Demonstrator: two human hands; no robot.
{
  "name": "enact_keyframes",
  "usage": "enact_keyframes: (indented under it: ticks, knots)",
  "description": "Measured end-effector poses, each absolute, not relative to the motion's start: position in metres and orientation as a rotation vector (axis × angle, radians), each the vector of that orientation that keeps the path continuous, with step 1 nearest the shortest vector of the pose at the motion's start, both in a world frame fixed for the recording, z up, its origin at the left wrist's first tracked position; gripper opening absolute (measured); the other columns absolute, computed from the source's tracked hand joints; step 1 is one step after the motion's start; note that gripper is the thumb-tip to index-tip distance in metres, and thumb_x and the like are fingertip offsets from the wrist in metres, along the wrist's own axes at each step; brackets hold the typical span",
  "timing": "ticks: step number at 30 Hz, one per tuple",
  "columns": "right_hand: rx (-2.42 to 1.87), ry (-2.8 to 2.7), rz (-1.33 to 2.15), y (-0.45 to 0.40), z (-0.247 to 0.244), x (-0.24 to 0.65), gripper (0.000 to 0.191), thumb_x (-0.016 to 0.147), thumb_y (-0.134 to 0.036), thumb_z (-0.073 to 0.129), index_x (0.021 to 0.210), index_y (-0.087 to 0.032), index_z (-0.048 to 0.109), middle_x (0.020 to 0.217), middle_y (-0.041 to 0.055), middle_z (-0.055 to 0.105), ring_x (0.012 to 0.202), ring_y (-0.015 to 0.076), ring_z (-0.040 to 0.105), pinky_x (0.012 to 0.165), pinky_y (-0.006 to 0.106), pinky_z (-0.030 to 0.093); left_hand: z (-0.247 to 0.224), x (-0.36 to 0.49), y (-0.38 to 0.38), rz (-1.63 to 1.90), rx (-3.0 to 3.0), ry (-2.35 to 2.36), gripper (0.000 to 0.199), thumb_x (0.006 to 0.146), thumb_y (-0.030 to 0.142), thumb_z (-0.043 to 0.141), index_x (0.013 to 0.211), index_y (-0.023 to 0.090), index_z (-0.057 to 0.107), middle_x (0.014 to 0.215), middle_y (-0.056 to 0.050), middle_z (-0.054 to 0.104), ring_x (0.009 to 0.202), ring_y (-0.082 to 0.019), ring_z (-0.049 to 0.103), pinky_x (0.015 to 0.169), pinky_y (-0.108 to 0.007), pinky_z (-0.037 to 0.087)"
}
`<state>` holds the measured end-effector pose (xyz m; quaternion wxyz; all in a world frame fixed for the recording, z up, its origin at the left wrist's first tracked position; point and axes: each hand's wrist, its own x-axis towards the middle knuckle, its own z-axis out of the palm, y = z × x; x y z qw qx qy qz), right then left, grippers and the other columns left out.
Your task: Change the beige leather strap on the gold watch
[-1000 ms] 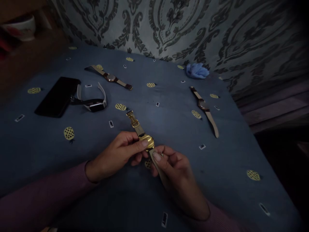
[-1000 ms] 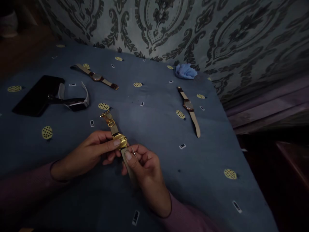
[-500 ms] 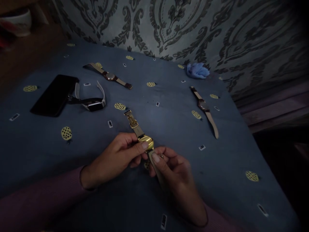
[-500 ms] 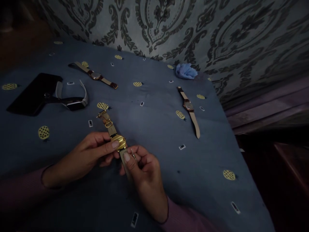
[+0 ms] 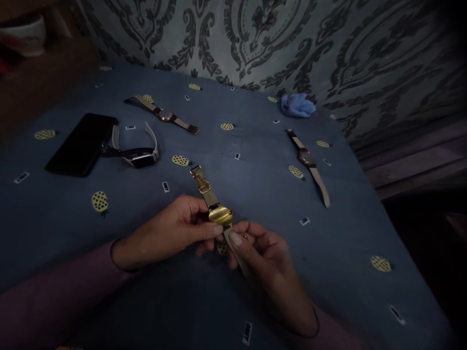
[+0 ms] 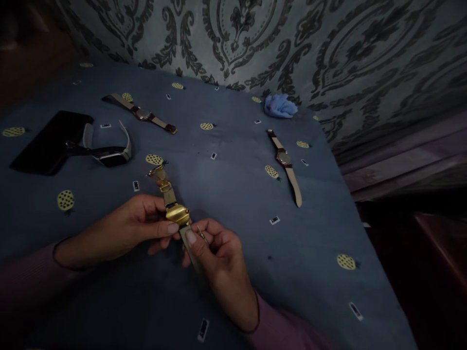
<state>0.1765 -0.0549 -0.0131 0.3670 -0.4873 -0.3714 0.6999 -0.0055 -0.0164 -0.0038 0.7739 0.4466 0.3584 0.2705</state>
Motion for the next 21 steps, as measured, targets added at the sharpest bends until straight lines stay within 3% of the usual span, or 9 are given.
enact_keyframes:
  ticks: [9, 21]
  knots:
    - [-1.258, -0.954, 1.804, -0.0545, -0.0132, 0.1765, 0.027, 0.082, -0.043, 0.073, 0.077, -0.018, 0.063, 0.052, -0.0035, 0.059, 0.046, 0.0069, 0.040, 0.046, 0.021, 0.028, 0.0029, -0.0054, -0.0129, 0.581, 0.940, 0.740, 0.013, 0.081, 0.022, 0.071, 0.079, 0.011, 0.066, 0.061, 0.003, 0.059, 0.052, -0.006, 0.051, 0.048, -0.016, 0.043]
    - [-1.255, -0.926, 1.812, -0.0552, -0.0147, 0.1777, 0.026, 0.083, -0.042, 0.073, 0.077, -0.019, 0.063, 0.053, -0.0034, 0.060, 0.047, 0.0076, 0.038, 0.046, 0.022, 0.026, -0.0004, -0.0009, -0.0163, 0.620, 0.914, 0.777, 0.015, 0.080, 0.022, 0.071, 0.074, 0.012, 0.061, 0.059, 0.004, 0.058, 0.049, -0.005, 0.049, 0.048, -0.017, 0.042]
